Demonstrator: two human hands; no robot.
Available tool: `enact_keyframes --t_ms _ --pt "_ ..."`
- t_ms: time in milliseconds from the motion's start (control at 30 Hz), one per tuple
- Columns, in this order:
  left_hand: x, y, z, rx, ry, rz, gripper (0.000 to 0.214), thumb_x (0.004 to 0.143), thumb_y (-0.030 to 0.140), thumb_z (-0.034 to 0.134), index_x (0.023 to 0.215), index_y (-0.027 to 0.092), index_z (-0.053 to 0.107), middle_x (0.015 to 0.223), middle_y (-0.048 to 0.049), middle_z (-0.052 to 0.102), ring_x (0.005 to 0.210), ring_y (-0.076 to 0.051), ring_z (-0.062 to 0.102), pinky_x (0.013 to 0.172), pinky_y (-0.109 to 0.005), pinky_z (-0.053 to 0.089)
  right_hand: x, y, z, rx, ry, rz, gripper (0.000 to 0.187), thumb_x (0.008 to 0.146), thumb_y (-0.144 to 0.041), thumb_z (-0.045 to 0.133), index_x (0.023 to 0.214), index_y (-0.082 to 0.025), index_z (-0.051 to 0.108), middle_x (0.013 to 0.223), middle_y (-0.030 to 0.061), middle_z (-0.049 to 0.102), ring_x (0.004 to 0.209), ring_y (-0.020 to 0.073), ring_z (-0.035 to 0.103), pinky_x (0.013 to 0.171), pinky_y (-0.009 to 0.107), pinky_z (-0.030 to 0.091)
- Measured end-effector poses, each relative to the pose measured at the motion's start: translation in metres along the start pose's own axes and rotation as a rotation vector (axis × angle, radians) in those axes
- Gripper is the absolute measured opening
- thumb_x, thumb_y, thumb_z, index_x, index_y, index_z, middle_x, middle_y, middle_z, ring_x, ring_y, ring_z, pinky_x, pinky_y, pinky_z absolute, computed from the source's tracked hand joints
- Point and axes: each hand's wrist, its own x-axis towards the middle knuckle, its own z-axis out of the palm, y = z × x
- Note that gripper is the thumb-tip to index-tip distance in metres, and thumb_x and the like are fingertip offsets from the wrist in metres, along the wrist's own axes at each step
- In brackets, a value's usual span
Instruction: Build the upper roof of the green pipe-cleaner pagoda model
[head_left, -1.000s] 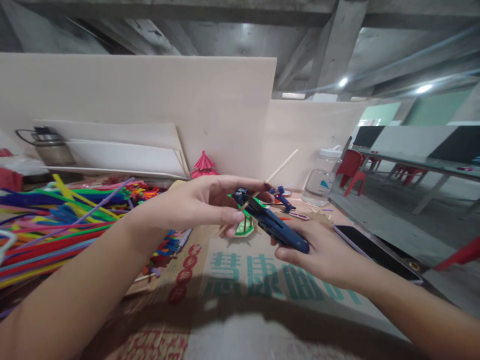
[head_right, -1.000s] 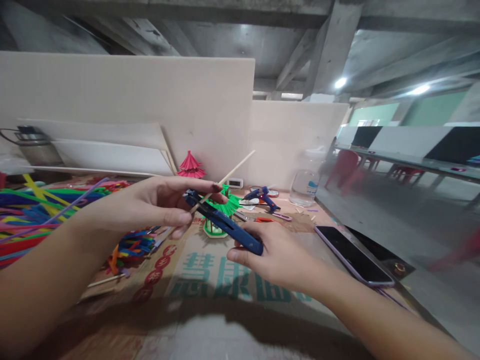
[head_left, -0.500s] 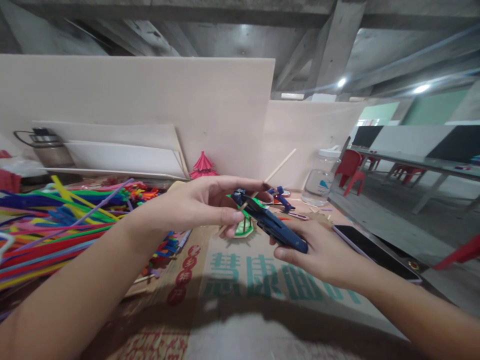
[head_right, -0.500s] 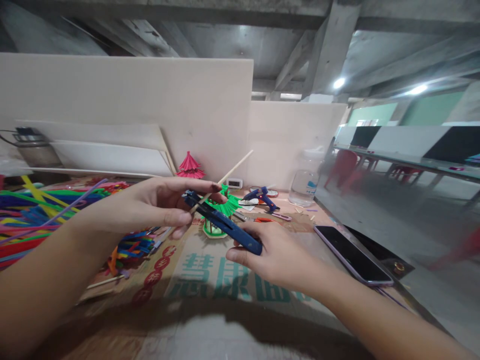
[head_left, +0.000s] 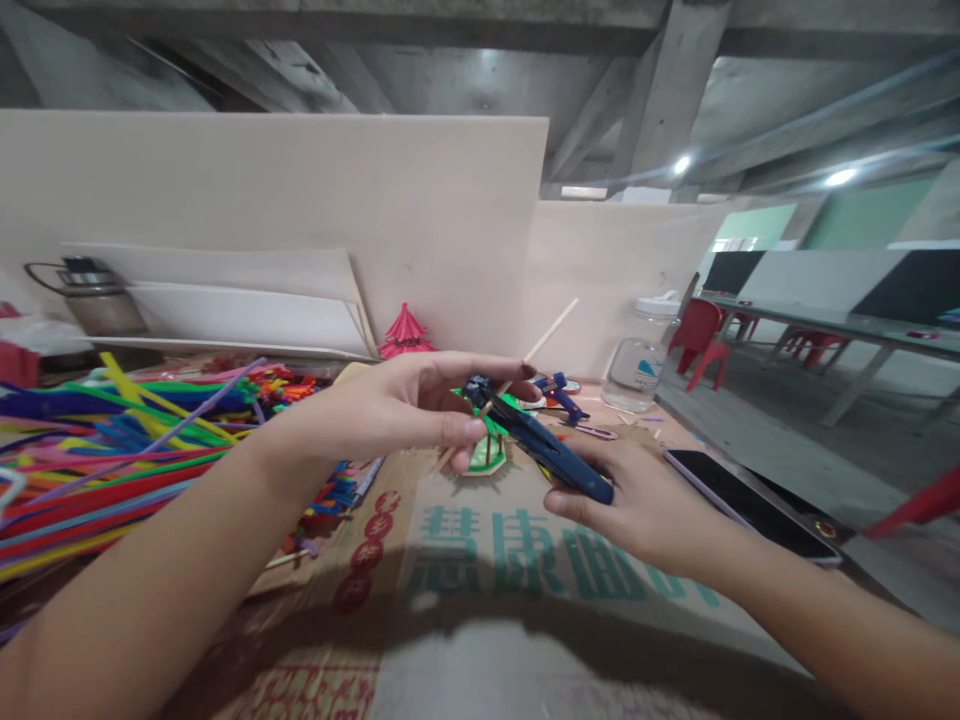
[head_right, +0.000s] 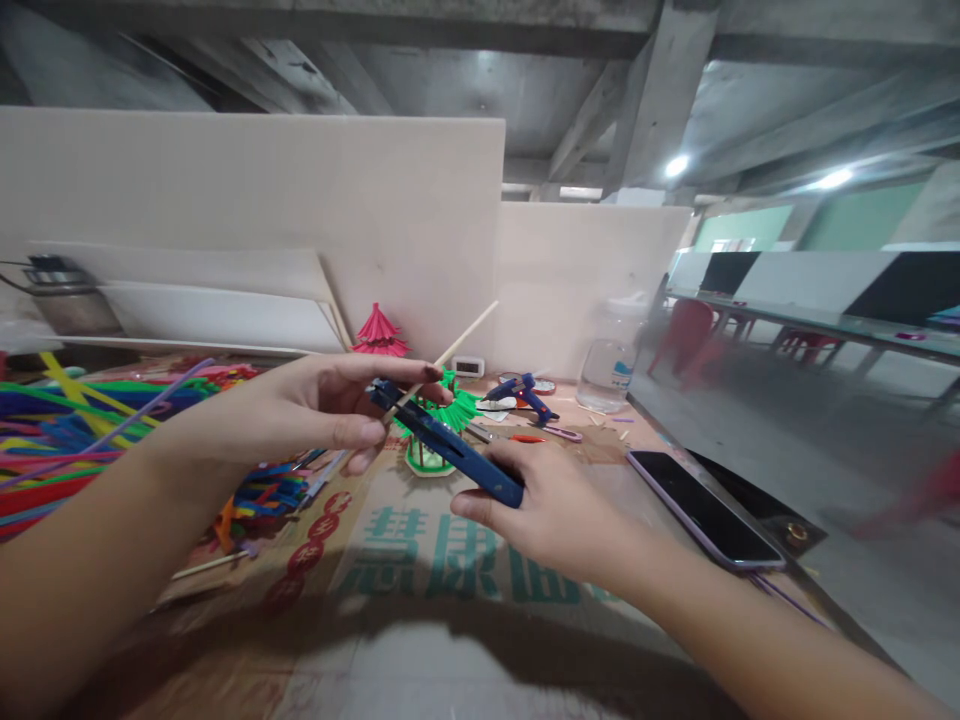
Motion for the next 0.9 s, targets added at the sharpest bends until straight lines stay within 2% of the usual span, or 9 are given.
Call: enact_keyframes --t_ms 100,333,467,633,800,900 --pt "0.0 -0.001 -0.002 0.002 -0.012 0.0 0.051 0.09 0.006 0.07 0.136 0.027 0.065 0.093 -0.0015 0.074 0.064 -0.007 0.067 0.058 -0.015 0.054 0.0 0.0 0.001 -0.022 -0.01 0.024 0.031 0.084 -0.048 0.064 0.073 -0.019 0.062 0.073 0.0021 0.063 0.067 0.0175 0.052 0.059 0.027 0.031" --pt "0.002 -0.002 -0.004 -0.047 -0.012 -0.04 0.049 0.088 0.005 0.071 0.131 0.028 0.069 0.082 0.001 0.073 0.063 -0.007 0.066 0.058 -0.015 0.054 -0.001 -0.009 0.001 -0.025 -0.025 0.098 0.031 0.084 -0.046 0.063 0.07 -0.02 0.056 0.068 0.0012 0.059 0.063 0.0165 0.048 0.059 0.027 0.028" --pt "0.008 -0.014 -0.014 -0.052 0.006 -0.054 0.049 0.086 0.008 0.075 0.13 0.027 0.069 0.091 -0.001 0.075 0.061 -0.006 0.065 0.058 -0.015 0.053 0.001 0.001 0.015 0.028 0.002 0.059 0.029 0.089 -0.045 0.06 0.073 -0.021 0.057 0.07 0.0007 0.06 0.065 0.0167 0.05 0.061 0.027 0.03" --pt "0.014 -0.033 -0.027 -0.005 -0.01 -0.056 0.05 0.084 0.018 0.08 0.132 0.028 0.069 0.109 -0.0073 0.075 0.059 -0.006 0.064 0.059 -0.017 0.053 0.006 0.022 0.032 -0.013 0.04 0.044 0.031 0.091 -0.049 0.061 0.077 -0.021 0.058 0.075 0.0005 0.064 0.07 0.0179 0.055 0.064 0.029 0.032" --pt "0.015 -0.038 -0.028 -0.013 -0.014 -0.048 0.054 0.082 0.02 0.082 0.134 0.027 0.067 0.109 -0.0099 0.076 0.059 -0.007 0.064 0.059 -0.018 0.053 0.008 0.024 0.03 -0.046 0.056 0.034 0.03 0.09 -0.048 0.062 0.077 -0.021 0.06 0.074 0.0006 0.065 0.067 0.0175 0.054 0.062 0.029 0.031" --pt "0.016 -0.037 -0.026 -0.033 -0.034 -0.037 0.053 0.083 0.02 0.082 0.133 0.028 0.068 0.118 -0.0112 0.074 0.061 -0.007 0.065 0.059 -0.019 0.054 0.009 0.021 0.026 -0.074 0.059 0.047 0.029 0.089 -0.048 0.063 0.077 -0.021 0.061 0.073 0.0014 0.066 0.065 0.0174 0.053 0.06 0.029 0.03"
